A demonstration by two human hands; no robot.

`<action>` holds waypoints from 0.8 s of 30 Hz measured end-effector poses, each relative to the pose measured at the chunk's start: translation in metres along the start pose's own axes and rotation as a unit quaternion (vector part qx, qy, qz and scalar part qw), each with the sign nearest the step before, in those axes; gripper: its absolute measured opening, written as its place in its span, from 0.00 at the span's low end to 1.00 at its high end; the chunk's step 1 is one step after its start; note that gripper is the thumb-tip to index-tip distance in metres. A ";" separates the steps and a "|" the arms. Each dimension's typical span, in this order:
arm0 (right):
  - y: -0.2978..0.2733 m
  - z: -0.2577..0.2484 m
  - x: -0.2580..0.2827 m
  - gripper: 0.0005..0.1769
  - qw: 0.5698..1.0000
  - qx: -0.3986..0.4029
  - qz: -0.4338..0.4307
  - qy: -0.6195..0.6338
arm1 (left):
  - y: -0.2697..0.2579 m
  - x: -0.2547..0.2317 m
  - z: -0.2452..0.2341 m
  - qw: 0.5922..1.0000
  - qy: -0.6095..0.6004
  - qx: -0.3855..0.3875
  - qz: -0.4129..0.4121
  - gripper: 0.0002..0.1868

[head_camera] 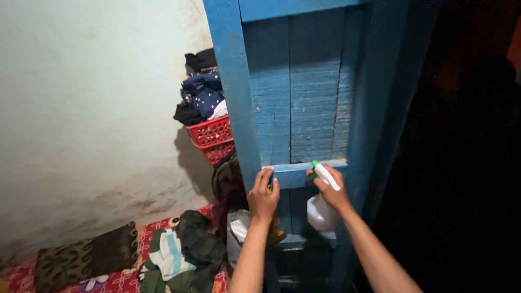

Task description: The person sprays a blue wooden door with a white spray bottle and wipes it with a yellow cloth. They repeatedly spray and wipe the same vertical section of the door frame and panel throughout the clip.

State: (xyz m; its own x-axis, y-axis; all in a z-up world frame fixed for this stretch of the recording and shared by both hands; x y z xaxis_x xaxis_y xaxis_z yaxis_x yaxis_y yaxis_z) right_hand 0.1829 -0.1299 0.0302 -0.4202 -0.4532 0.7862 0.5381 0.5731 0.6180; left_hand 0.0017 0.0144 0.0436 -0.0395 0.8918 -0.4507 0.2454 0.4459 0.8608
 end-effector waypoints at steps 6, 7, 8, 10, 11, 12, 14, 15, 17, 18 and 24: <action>-0.016 0.019 0.031 0.14 0.999 -0.010 0.018 0.044 | 0.015 0.005 -0.002 1.000 -0.009 0.019 -0.020 0.10; -0.019 0.021 0.034 0.14 0.999 -0.017 0.030 0.033 | 0.017 0.006 -0.002 1.000 -0.003 0.016 -0.006 0.10; -0.019 0.022 0.037 0.14 0.999 -0.023 0.042 0.022 | 0.021 0.009 -0.001 1.000 0.003 0.014 0.007 0.10; -0.025 0.022 0.039 0.14 0.998 -0.037 0.047 -0.023 | 0.018 0.017 -0.001 0.999 0.029 0.022 0.033 0.11; -0.026 0.023 0.041 0.13 0.997 -0.045 0.035 -0.057 | 0.020 0.020 -0.002 0.997 0.048 0.030 0.047 0.13; -0.028 0.023 0.043 0.13 0.994 -0.052 0.023 -0.091 | 0.020 0.022 -0.002 0.995 0.067 0.038 0.062 0.15; -0.028 0.022 0.044 0.13 0.992 -0.057 0.024 -0.109 | 0.021 0.020 0.001 0.992 0.106 0.022 0.071 0.22; -0.028 0.021 0.044 0.13 0.991 -0.060 0.025 -0.118 | 0.021 0.019 0.002 0.989 0.125 0.016 0.076 0.26; -0.029 0.020 0.041 0.13 0.990 -0.064 0.034 -0.124 | 0.022 0.021 -0.002 0.995 0.090 -0.041 -0.001 0.41; -0.033 0.020 0.039 0.13 0.989 -0.066 0.040 -0.128 | 0.019 0.022 -0.006 0.994 0.073 -0.068 -0.041 0.48; -0.046 0.028 0.033 0.11 0.994 -0.063 0.037 -0.077 | 0.028 0.046 0.006 0.973 0.048 -0.034 -0.221 0.63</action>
State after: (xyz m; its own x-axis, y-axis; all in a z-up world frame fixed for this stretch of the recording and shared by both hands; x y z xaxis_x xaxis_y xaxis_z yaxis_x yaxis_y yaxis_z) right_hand 0.1236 -0.1518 0.0275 -0.4769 -0.2975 0.8271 0.6551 0.5071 0.5601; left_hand 0.0129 0.0676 0.0451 -0.2182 0.6127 -0.7596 0.1189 0.7893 0.6024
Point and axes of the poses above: each hand's wrist, its own y-axis towards the middle knuckle, its own z-axis out of the palm, x = y × z, the point moved 3 cm from there along y, towards the middle knuckle
